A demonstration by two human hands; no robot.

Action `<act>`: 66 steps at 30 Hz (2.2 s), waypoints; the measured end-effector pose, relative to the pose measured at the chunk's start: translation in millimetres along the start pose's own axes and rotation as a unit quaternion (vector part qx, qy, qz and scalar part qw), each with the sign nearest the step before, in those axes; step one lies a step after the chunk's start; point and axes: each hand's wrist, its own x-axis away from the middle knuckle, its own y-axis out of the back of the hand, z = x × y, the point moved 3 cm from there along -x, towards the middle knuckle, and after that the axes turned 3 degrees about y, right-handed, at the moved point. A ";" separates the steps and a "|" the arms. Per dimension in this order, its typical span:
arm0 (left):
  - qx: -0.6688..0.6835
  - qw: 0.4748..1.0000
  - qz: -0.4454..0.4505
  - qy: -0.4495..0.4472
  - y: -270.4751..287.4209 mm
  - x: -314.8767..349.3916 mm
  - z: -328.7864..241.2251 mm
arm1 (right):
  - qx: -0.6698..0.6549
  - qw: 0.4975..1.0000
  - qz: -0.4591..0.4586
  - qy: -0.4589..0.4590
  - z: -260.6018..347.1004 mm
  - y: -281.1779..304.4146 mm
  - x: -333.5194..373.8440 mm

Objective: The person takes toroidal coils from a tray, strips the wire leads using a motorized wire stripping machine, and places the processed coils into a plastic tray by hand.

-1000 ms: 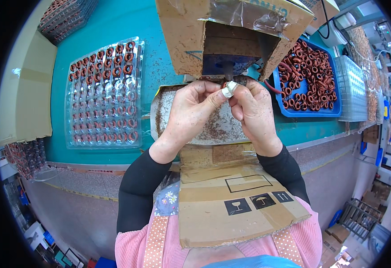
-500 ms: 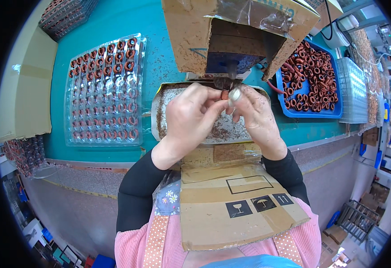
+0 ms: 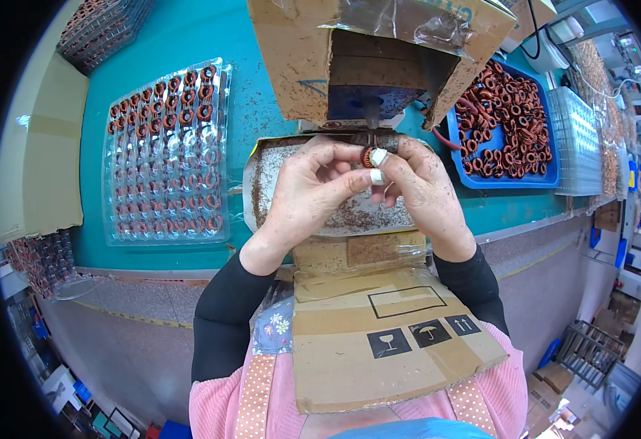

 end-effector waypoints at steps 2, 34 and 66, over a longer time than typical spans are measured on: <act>0.079 0.997 0.011 0.018 -2.2 0.4 0.8 | 0.026 0.999 -0.015 0.013 -5.4 5.0 -3.6; 0.110 0.994 0.007 -0.015 -4.1 -2.3 -1.0 | -0.055 0.996 -0.064 0.037 -5.4 -0.8 -9.5; 0.125 0.992 -0.011 -0.025 0.2 2.8 4.6 | -0.038 0.998 -0.049 0.016 -9.8 -4.0 -13.0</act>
